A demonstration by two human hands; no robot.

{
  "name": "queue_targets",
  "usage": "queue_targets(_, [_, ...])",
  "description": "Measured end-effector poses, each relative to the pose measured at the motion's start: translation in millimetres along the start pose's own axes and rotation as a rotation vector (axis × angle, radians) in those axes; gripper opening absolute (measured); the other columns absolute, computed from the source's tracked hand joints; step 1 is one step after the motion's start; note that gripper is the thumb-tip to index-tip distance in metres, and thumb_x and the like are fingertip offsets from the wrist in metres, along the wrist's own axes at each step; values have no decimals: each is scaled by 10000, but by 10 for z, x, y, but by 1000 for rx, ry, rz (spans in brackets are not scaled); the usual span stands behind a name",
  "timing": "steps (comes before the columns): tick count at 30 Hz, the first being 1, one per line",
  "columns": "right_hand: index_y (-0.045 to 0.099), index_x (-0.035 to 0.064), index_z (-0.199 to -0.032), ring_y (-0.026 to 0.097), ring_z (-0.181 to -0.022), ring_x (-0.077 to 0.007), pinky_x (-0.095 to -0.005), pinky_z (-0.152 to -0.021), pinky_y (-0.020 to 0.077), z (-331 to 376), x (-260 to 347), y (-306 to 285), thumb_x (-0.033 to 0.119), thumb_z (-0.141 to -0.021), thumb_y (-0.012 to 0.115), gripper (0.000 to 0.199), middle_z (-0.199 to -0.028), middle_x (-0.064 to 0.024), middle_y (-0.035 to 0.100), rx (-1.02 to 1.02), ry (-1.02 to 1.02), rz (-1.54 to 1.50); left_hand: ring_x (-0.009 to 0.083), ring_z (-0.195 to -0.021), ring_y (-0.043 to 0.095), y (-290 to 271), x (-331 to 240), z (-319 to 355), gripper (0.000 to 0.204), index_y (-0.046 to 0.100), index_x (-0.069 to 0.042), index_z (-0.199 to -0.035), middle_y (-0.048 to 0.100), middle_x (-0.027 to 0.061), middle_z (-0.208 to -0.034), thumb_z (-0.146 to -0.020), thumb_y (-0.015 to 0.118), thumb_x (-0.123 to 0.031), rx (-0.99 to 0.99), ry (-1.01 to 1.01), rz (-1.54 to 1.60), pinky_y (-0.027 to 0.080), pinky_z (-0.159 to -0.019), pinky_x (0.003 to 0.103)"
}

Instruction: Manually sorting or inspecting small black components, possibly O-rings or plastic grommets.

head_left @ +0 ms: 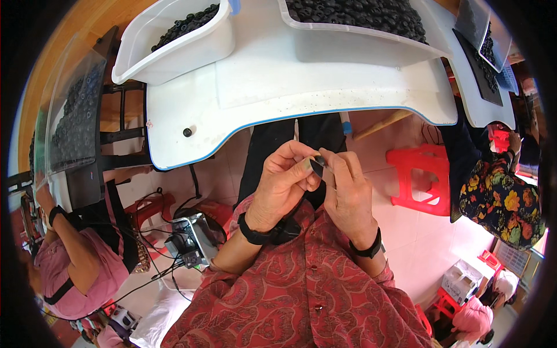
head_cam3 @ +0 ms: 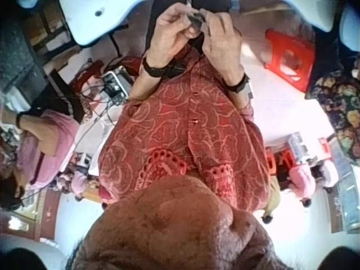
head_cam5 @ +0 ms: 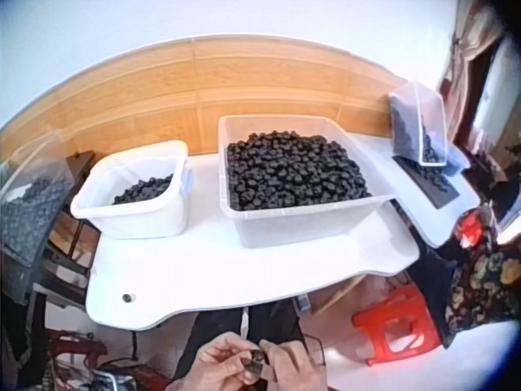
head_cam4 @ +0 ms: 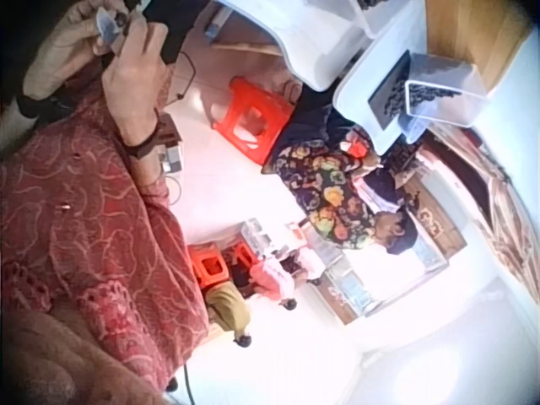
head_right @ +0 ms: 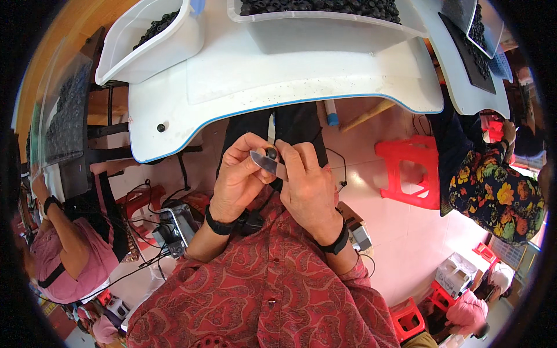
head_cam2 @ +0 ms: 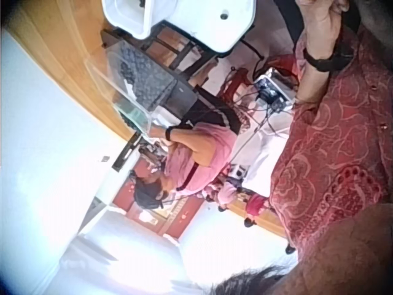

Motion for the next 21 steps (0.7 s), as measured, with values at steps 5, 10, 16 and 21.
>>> queue_targets(5, [592, 39, -1147, 639, -716, -283, -371, -563, 514, 0, 19, -2, -25, -753, 629, 401, -968, -97, 545, 8, -31, 101, 101, -669, 595, -5, 32, 1, 143, 599, -7, -1044, 638, 59, -848, -917, 623, -68, 38, -10, 68, 474, -575, 230])
queue_targets(10, [587, 33, -1146, 643, -695, -275, -362, -554, 511, -7, 34, -2, -21, -751, 634, 402, -969, -97, 538, 20, -33, 134, 109, -694, 616, -25, 57, 14, 165, 594, -6, -1063, 651, 68, -898, -915, 625, -71, 44, -16, 77, 480, -576, 227])
queue_targets(16, [587, 24, -1136, 643, -664, -259, -349, -534, 504, 1, 22, 17, -13, -755, 642, 387, -956, -99, 535, 18, -39, 151, 110, -698, 618, -26, 65, 17, 162, 595, -8, -1065, 653, 70, -901, -915, 621, -62, 61, -30, 88, 478, -574, 224])
queue_targets(21, [588, 22, -1131, 643, -660, -255, -344, -530, 502, -4, 20, 17, -9, -755, 647, 382, -940, -99, 534, 17, -39, 149, 92, -697, 570, -20, 54, 18, 161, 586, -3, -1047, 642, 67, -921, -919, 619, -95, 51, -28, 47, 444, -581, 216])
Point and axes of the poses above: each hand's wrist, its own z-axis away from the middle knuckle, its own y-axis out of the palm, x = y × z, the point moved 5 cm from there along -z, towards the middle knuckle
